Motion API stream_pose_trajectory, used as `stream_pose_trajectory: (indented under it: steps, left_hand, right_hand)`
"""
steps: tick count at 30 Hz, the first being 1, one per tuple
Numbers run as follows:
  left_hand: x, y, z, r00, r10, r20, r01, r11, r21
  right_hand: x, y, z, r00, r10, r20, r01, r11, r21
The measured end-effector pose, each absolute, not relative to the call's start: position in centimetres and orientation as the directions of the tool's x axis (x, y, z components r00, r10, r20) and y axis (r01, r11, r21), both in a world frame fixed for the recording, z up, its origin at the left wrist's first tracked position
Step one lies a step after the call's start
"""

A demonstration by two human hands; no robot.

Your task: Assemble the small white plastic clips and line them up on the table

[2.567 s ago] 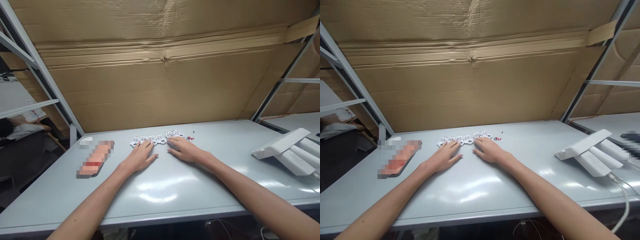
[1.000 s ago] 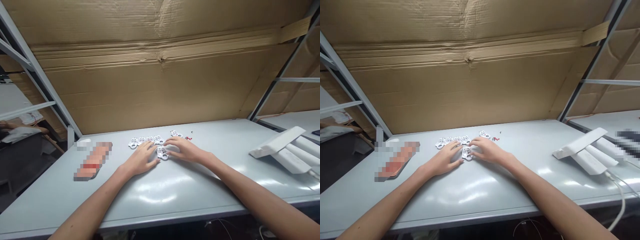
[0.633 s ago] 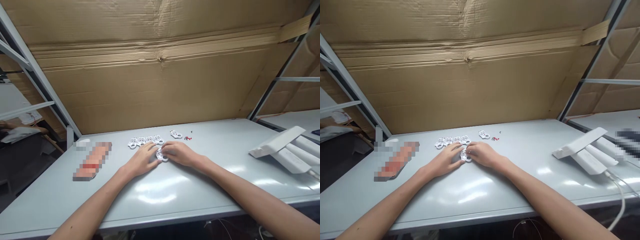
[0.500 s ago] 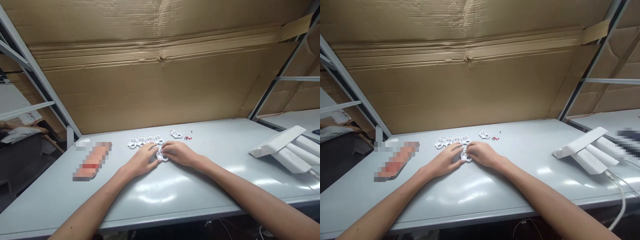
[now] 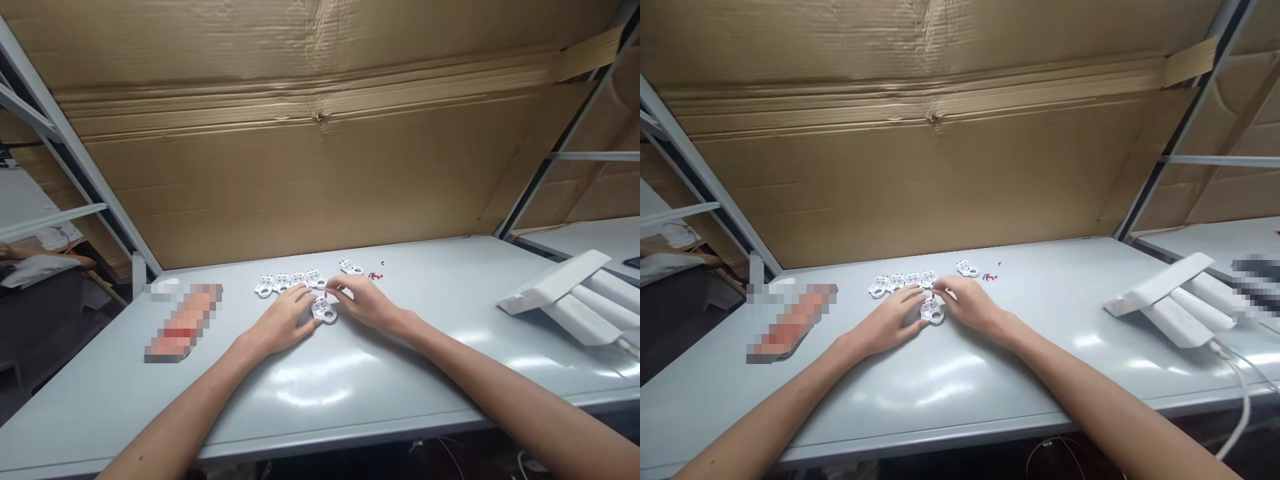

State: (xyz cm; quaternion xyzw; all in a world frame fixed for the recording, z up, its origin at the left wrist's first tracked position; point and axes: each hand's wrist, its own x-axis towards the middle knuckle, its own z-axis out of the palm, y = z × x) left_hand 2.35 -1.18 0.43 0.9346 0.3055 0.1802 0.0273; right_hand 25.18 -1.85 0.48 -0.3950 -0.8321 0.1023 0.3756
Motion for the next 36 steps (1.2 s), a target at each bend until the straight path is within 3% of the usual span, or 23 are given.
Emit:
stream_pose_trajectory:
  steps: [4, 7, 9, 12, 18, 23, 36]
  left_hand:
    - [2.3, -1.1, 0.2, 0.734, 0.607, 0.306, 0.594, -0.791, 0.145]
    - [2.3, -1.1, 0.2, 0.728, 0.613, 0.308, 0.604, -0.786, 0.135]
    - [2.3, -1.1, 0.3, 0.728, 0.609, 0.314, 0.6, -0.788, 0.138]
    - [2.4, -1.2, 0.5, 0.736, 0.596, 0.321, 0.585, -0.799, 0.14]
    - [2.4, -1.3, 0.6, 0.739, 0.589, 0.325, 0.583, -0.802, 0.128]
    - [2.4, -1.3, 0.6, 0.748, 0.562, 0.354, 0.556, -0.821, 0.128]
    - [2.5, -1.4, 0.8, 0.755, 0.555, 0.349, 0.54, -0.828, 0.15]
  right_hand:
    - [24.8, -1.6, 0.5, -0.256, 0.822, 0.508, 0.435, 0.568, -0.699]
    - [24.8, -1.2, 0.5, -0.161, 0.929, 0.334, 0.195, 0.362, -0.912]
    - [25.1, -0.9, 0.4, -0.141, 0.976, 0.167, 0.011, 0.17, -0.985]
    - [25.8, -0.5, 0.4, -0.148, 0.989, -0.013, -0.182, -0.04, -0.982]
    - [26.1, -0.4, 1.0, -0.185, 0.98, -0.071, -0.359, -0.135, -0.924]
    - [25.5, -1.4, 2.9, -0.124, 0.951, -0.284, -0.553, -0.304, -0.776]
    - [25.1, -2.2, 3.3, -0.283, 0.936, -0.21, -0.442, -0.322, -0.837]
